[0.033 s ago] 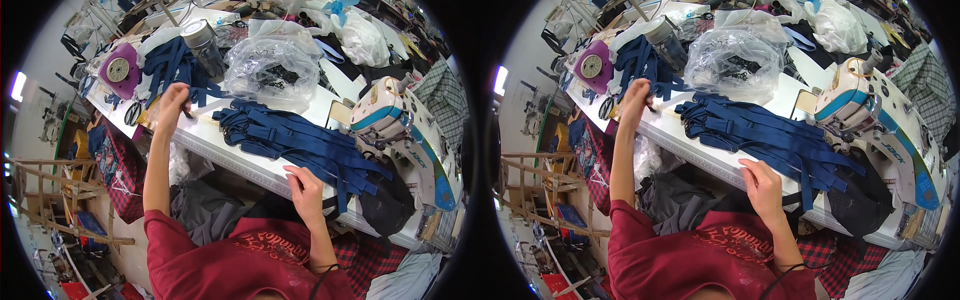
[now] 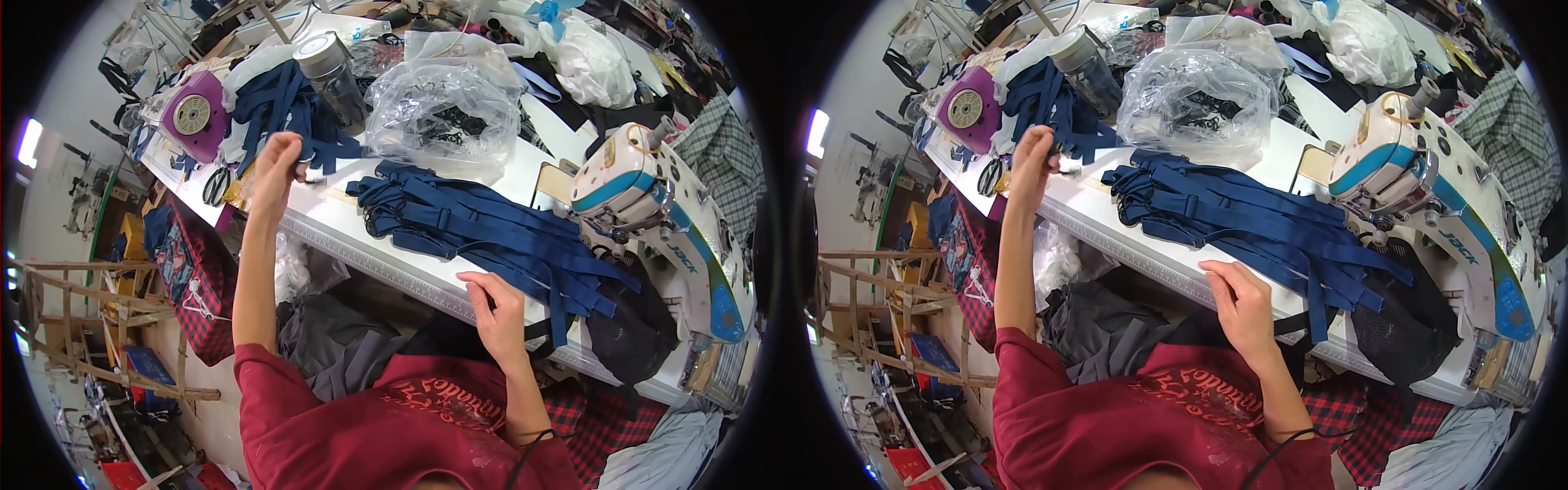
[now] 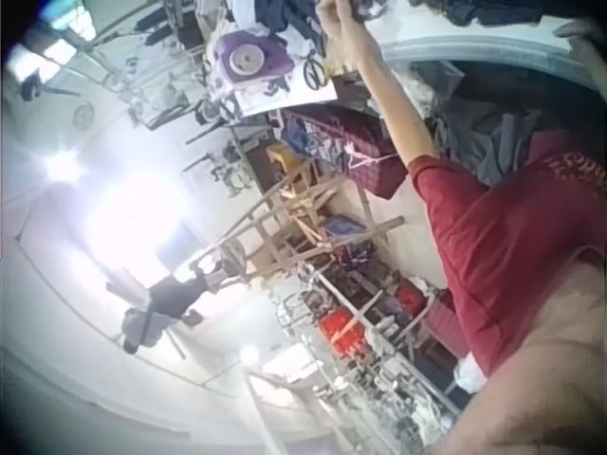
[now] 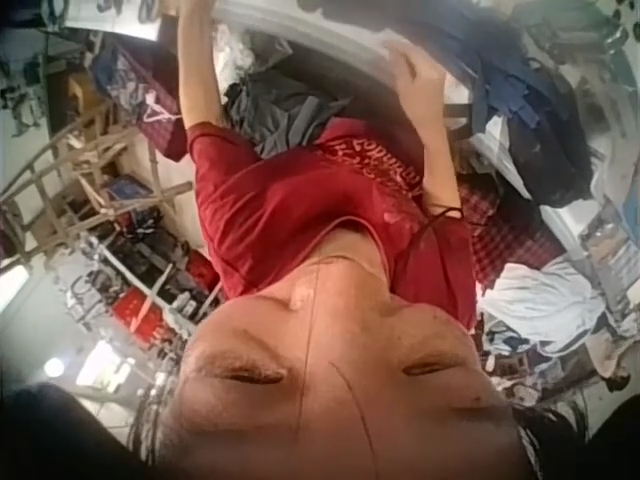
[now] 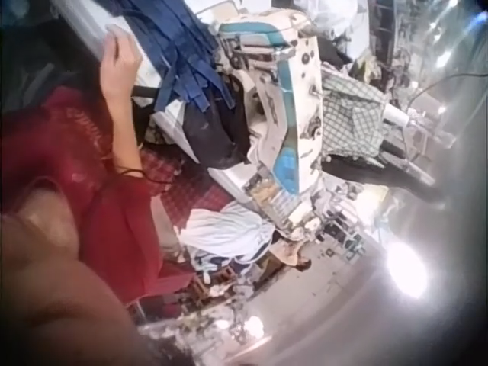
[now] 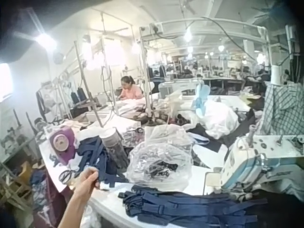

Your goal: The person is seen assembling blue fabric straps by threading them through plastic buckles on a workbench.

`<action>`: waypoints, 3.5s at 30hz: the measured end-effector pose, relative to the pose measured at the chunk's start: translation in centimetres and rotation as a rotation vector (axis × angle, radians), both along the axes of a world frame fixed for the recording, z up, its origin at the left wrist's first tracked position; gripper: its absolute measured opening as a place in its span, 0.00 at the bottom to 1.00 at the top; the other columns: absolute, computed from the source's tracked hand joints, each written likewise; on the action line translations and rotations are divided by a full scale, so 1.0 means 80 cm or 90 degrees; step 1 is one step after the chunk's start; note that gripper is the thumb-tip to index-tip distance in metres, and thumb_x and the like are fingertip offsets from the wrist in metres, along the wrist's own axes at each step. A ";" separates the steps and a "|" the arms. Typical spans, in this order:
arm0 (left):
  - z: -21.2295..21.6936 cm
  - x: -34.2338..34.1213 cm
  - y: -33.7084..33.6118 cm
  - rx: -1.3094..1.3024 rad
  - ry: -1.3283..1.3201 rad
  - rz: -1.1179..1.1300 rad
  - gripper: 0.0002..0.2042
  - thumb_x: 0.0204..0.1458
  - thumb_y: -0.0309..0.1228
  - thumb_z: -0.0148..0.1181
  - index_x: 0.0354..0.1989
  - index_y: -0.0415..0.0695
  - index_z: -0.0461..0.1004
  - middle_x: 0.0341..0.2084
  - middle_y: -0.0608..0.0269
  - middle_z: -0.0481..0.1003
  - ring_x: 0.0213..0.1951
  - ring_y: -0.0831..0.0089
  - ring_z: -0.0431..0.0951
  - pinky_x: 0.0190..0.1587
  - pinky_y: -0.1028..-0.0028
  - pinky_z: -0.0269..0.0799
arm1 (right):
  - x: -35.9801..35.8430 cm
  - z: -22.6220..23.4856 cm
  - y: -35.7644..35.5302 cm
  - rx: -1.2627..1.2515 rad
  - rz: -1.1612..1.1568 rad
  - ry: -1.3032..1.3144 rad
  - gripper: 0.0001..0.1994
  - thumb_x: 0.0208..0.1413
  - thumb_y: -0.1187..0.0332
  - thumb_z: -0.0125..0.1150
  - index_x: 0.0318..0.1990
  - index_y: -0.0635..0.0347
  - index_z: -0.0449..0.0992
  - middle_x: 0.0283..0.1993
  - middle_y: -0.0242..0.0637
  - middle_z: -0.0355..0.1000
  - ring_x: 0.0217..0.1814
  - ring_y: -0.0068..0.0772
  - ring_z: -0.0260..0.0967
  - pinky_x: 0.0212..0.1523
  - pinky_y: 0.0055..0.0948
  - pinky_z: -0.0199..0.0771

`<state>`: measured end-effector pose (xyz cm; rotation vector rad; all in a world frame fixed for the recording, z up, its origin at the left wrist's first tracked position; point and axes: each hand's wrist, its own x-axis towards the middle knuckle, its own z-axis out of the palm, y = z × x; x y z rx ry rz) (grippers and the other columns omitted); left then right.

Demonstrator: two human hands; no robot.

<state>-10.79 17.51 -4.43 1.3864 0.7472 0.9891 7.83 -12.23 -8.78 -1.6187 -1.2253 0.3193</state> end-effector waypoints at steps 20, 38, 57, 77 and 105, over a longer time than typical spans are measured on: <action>0.112 0.001 -0.007 0.163 -0.247 0.240 0.06 0.52 0.28 0.57 0.37 0.45 0.70 0.22 0.67 0.72 0.20 0.86 0.70 0.13 0.87 0.49 | 0.014 -0.005 0.087 -0.092 0.188 0.742 0.25 0.63 0.60 0.43 0.65 0.56 0.48 0.26 0.31 0.60 0.17 0.16 0.51 0.14 0.14 0.47; 0.119 0.015 -0.217 -0.022 -0.168 -0.481 0.07 0.47 0.20 0.60 0.32 0.31 0.69 0.25 0.49 0.72 0.13 0.79 0.68 0.15 0.83 0.60 | -0.066 0.057 0.016 -0.037 0.705 0.533 0.42 0.49 0.73 0.55 0.68 0.50 0.35 0.24 0.24 0.61 0.25 0.16 0.56 0.26 0.19 0.60; 0.020 0.083 -0.132 0.034 0.340 -0.416 0.08 0.46 0.26 0.63 0.34 0.36 0.74 0.20 0.70 0.72 0.21 0.86 0.68 0.22 0.84 0.63 | 0.086 0.033 -0.156 0.312 -0.001 0.753 0.10 0.52 0.73 0.55 0.38 0.57 0.61 0.30 0.31 0.62 0.14 0.14 0.45 0.12 0.15 0.42; 0.008 0.061 -0.092 -0.055 0.247 -0.511 0.14 0.48 0.32 0.63 0.38 0.38 0.68 0.19 0.70 0.70 0.21 0.84 0.70 0.24 0.85 0.67 | 0.136 0.038 -0.206 0.470 -0.254 0.655 0.07 0.61 0.68 0.46 0.43 0.60 0.65 0.25 0.28 0.56 0.14 0.12 0.43 0.11 0.13 0.44; 0.017 0.135 -0.217 0.116 0.235 -0.423 0.17 0.40 0.22 0.67 0.42 0.39 0.74 0.31 0.66 0.74 0.33 0.82 0.73 0.37 0.81 0.71 | 0.031 0.043 -0.035 0.031 -0.074 0.384 0.06 0.53 0.75 0.55 0.38 0.64 0.73 0.29 0.35 0.73 0.33 0.20 0.70 0.35 0.18 0.67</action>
